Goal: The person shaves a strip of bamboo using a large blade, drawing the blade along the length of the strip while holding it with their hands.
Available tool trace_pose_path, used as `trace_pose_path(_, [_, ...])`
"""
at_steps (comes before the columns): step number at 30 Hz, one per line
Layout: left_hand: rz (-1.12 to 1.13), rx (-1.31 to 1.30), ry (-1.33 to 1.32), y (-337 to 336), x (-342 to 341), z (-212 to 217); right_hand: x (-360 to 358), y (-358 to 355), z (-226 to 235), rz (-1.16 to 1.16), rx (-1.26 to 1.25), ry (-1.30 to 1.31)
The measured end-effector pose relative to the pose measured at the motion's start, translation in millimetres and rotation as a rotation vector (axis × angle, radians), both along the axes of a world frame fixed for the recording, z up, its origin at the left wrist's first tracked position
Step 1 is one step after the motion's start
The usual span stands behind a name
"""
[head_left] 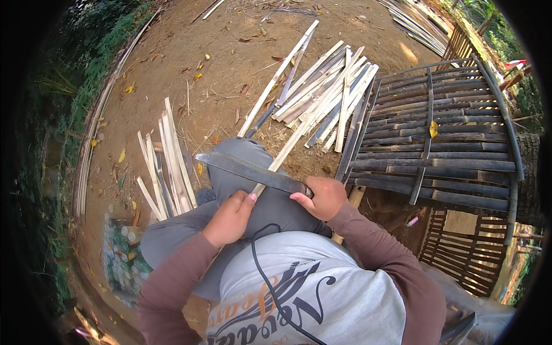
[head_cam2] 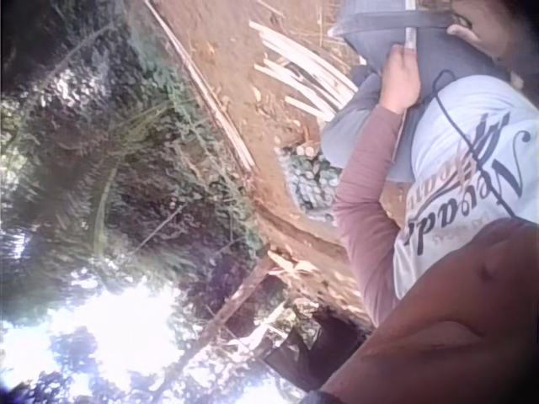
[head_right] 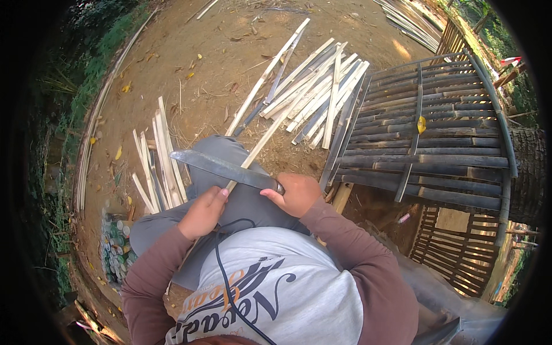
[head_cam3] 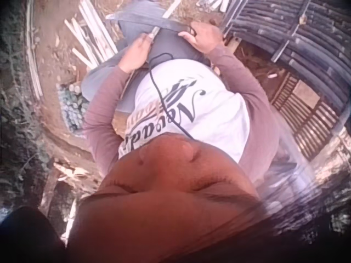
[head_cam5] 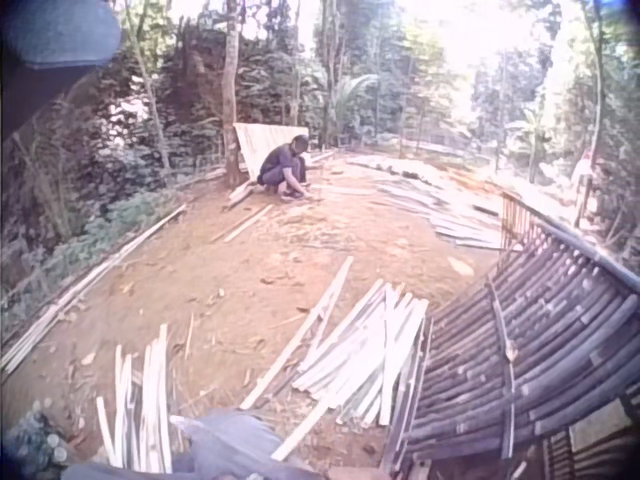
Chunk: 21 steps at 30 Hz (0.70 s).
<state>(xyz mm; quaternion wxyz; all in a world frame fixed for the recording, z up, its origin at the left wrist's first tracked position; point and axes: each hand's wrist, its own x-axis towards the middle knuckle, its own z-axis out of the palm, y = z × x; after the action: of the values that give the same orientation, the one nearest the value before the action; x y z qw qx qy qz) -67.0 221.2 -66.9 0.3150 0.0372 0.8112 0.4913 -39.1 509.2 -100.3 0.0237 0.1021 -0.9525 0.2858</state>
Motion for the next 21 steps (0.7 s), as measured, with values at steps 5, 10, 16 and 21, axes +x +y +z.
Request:
trace_pose_path(5, [0.031, 0.058, -0.092, -7.3, 4.6, -13.8, -47.4, 42.5, -45.7, -0.139, 0.096, -0.105])
trace_pose_path(10, [0.018, 0.063, -0.150, 3.4, -0.4, -0.9, -94.0, 105.0, -75.7, -0.546, -0.044, -0.071])
trace_pose_path(16, [-0.017, 0.002, 0.086, -4.9, 6.2, -17.1, -21.4, 23.6, -18.8, -0.031, -0.035, -0.192])
trace_pose_path(21, [-0.037, -0.036, 0.054, 4.4, 5.1, -2.1, -83.1, 86.7, -51.4, -0.436, -0.160, -0.237])
